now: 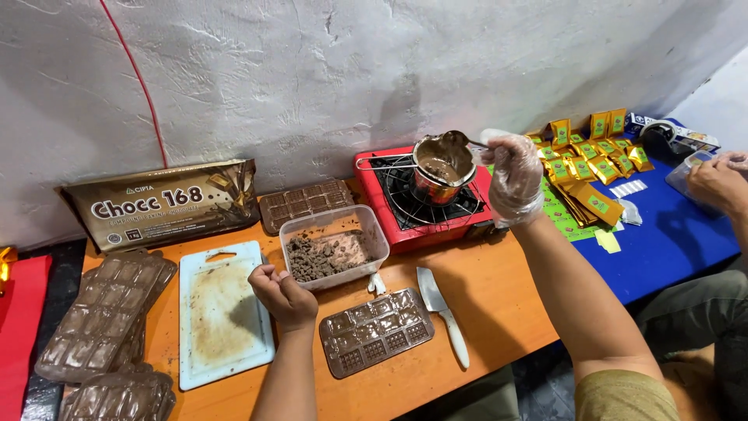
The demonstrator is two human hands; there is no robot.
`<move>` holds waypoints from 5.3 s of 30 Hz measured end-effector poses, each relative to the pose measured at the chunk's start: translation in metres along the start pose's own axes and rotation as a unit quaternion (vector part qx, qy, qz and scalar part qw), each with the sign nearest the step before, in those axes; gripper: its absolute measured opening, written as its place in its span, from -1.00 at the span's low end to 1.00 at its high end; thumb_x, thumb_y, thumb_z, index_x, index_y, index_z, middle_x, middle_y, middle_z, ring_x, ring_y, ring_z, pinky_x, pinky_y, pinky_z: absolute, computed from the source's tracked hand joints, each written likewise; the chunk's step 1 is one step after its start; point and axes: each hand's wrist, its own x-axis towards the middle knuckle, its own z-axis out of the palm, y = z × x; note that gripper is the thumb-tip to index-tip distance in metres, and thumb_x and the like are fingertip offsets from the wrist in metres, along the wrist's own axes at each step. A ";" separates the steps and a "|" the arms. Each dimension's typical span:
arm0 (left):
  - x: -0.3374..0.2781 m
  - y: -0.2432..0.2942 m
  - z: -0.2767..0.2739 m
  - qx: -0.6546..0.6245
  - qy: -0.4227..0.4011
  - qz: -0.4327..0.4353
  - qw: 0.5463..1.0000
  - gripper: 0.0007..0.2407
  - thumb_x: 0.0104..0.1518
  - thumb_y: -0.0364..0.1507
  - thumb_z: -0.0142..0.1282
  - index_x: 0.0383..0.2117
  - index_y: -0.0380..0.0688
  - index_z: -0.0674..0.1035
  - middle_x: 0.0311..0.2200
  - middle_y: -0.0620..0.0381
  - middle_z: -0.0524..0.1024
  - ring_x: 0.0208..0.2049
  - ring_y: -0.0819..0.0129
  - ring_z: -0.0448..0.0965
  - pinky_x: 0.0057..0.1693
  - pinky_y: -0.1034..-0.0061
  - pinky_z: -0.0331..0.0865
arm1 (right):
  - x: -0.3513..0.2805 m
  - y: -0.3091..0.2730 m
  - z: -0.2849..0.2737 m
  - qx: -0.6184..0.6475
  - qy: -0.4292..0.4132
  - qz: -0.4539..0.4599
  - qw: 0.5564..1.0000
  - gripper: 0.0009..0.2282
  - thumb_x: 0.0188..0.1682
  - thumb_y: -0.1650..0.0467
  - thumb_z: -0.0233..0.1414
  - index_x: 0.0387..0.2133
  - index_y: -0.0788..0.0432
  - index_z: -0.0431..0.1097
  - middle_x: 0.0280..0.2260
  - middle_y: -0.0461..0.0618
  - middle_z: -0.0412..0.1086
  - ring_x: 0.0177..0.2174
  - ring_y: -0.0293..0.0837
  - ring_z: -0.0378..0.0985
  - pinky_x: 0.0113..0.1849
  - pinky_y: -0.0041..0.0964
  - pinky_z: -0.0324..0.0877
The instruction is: Filling chocolate molds with melted chocolate and bits using a spoon and spatula.
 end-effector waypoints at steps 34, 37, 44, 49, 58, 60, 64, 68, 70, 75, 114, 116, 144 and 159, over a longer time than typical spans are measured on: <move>0.007 0.026 -0.003 -0.031 -0.024 -0.016 0.999 -0.91 0.13 -0.45 -0.17 -0.29 -0.10 0.32 -0.50 0.09 0.19 -0.48 0.06 0.33 -0.21 0.35 0.30 | -0.079 -0.062 0.107 0.306 0.026 0.420 0.854 -0.97 0.05 0.44 0.01 -0.38 0.06 0.33 -0.44 0.14 0.41 -0.58 -0.07 0.58 -0.60 -0.27 0.57; 0.007 0.026 -0.003 -0.035 -0.045 -0.017 0.998 -0.92 0.11 -0.50 -0.18 -0.29 -0.10 0.31 -0.51 0.10 0.19 -0.51 0.05 0.34 -0.23 0.34 0.30 | -0.107 -0.067 0.137 0.252 -0.073 0.373 0.890 -0.92 0.16 0.41 -0.10 -0.23 0.13 0.34 -0.35 0.12 0.49 -0.50 -0.09 0.64 -0.51 -0.31 0.62; 0.009 0.021 -0.002 -0.028 -0.055 -0.016 0.998 -0.93 0.14 -0.52 -0.23 -0.30 -0.09 0.31 -0.55 0.08 0.21 -0.53 -0.01 0.37 -0.26 0.33 0.34 | -0.135 -0.024 0.179 0.089 -0.198 0.325 0.920 -0.85 0.19 0.50 -0.17 -0.28 0.15 0.37 -0.43 0.04 0.54 -0.54 -0.17 0.60 -0.53 -0.34 0.52; 0.013 0.031 -0.006 -0.039 -0.065 -0.024 0.997 -0.91 0.11 -0.53 -0.27 -0.33 -0.07 0.31 -0.61 0.12 0.17 -0.60 0.04 0.33 -0.31 0.38 0.32 | -0.160 -0.010 0.202 0.130 -0.185 0.418 0.880 -0.87 0.18 0.45 -0.17 -0.20 0.17 0.36 -0.46 0.08 0.53 -0.55 -0.15 0.63 -0.54 -0.34 0.57; 0.016 0.037 -0.010 -0.060 -0.079 -0.020 0.995 -0.90 0.11 -0.55 -0.31 -0.34 -0.06 0.29 -0.66 0.17 0.14 -0.68 0.15 0.28 -0.37 0.45 0.31 | -0.156 -0.019 0.222 0.160 -0.142 0.576 0.789 -0.85 0.10 0.41 -0.07 -0.12 0.11 0.38 -0.47 0.11 0.51 -0.56 -0.10 0.64 -0.56 -0.29 0.62; 0.016 0.037 -0.010 -0.062 -0.077 -0.017 0.995 -0.90 0.10 -0.55 -0.31 -0.34 -0.07 0.30 -0.67 0.17 0.14 -0.68 0.17 0.27 -0.37 0.45 0.30 | -0.149 -0.020 0.217 0.161 -0.131 0.592 0.778 -0.84 0.08 0.41 -0.07 -0.11 0.09 0.38 -0.44 0.08 0.51 -0.55 -0.11 0.64 -0.55 -0.28 0.62; 0.016 0.036 -0.010 -0.057 -0.077 -0.015 0.995 -0.91 0.11 -0.54 -0.30 -0.34 -0.05 0.29 -0.67 0.20 0.13 -0.70 0.18 0.26 -0.38 0.49 0.29 | -0.147 -0.010 0.206 0.154 -0.121 0.636 0.747 -0.83 0.06 0.34 -0.04 -0.11 0.00 0.37 -0.50 0.04 0.47 -0.52 -0.09 0.62 -0.55 -0.15 0.64; 0.014 0.032 -0.011 -0.059 -0.075 -0.018 0.995 -0.92 0.13 -0.52 -0.28 -0.32 -0.06 0.29 -0.67 0.18 0.15 -0.69 0.17 0.29 -0.38 0.47 0.28 | -0.129 -0.036 0.198 0.176 -0.104 0.628 0.751 -0.82 0.07 0.37 -0.01 -0.09 0.04 0.41 -0.49 0.04 0.41 -0.48 -0.09 0.61 -0.46 -0.14 0.66; 0.015 0.034 -0.012 -0.063 -0.073 -0.016 0.995 -0.93 0.12 -0.52 -0.26 -0.32 -0.05 0.29 -0.67 0.19 0.15 -0.69 0.19 0.28 -0.37 0.49 0.28 | -0.118 -0.054 0.188 0.176 -0.098 0.617 0.761 -0.83 0.05 0.40 0.00 -0.12 0.09 0.44 -0.46 0.05 0.42 -0.48 -0.12 0.60 -0.43 -0.18 0.66; 0.017 0.042 -0.015 -0.072 -0.065 -0.015 0.995 -0.94 0.12 -0.50 -0.24 -0.34 -0.07 0.30 -0.69 0.16 0.17 -0.68 0.16 0.32 -0.37 0.46 0.29 | -0.105 -0.065 0.171 0.194 -0.074 0.585 0.784 -0.81 0.05 0.45 -0.02 -0.12 0.24 0.45 -0.39 0.09 0.43 -0.45 -0.14 0.57 -0.39 -0.25 0.66; 0.008 0.034 -0.017 -0.006 -0.023 -0.025 0.999 -0.91 0.08 -0.48 -0.15 -0.32 -0.06 0.38 -0.70 0.08 0.22 -0.63 0.15 0.32 -0.37 0.42 0.29 | -0.023 0.020 0.008 0.128 0.076 0.211 0.966 -0.86 0.18 0.48 -0.07 -0.25 0.26 0.45 -0.31 0.13 0.50 -0.35 -0.16 0.64 -0.27 -0.35 0.61; 0.011 0.043 -0.019 -0.003 -0.064 -0.057 0.996 -0.89 0.14 -0.44 -0.24 -0.29 -0.15 0.32 -0.65 0.18 0.24 -0.69 0.36 0.20 -0.47 0.35 0.01 | -0.029 0.041 0.002 0.210 0.005 0.143 0.967 -0.88 0.22 0.56 -0.12 -0.13 0.29 0.39 -0.10 0.17 0.48 -0.28 -0.14 0.64 -0.14 -0.41 0.62; 0.011 0.038 -0.016 0.084 -0.075 -0.038 0.993 -0.89 0.16 -0.44 -0.21 -0.29 -0.20 0.34 -0.49 0.11 0.25 -0.59 0.34 0.19 -0.38 0.36 0.09 | -0.016 0.038 -0.001 0.284 -0.096 0.228 0.927 -0.87 0.15 0.43 0.01 -0.20 0.29 0.40 -0.14 0.26 0.50 -0.41 0.00 0.69 -0.28 -0.28 0.67; 0.010 0.033 -0.020 0.073 -0.058 -0.035 0.995 -0.92 0.14 -0.48 -0.19 -0.30 -0.18 0.32 -0.47 0.14 0.23 -0.53 0.33 0.20 -0.35 0.38 0.08 | -0.010 0.044 0.002 -0.016 -0.147 0.011 0.989 -0.89 0.19 0.54 -0.08 -0.16 0.33 0.40 -0.22 0.16 0.44 -0.29 -0.05 0.62 -0.17 -0.32 0.63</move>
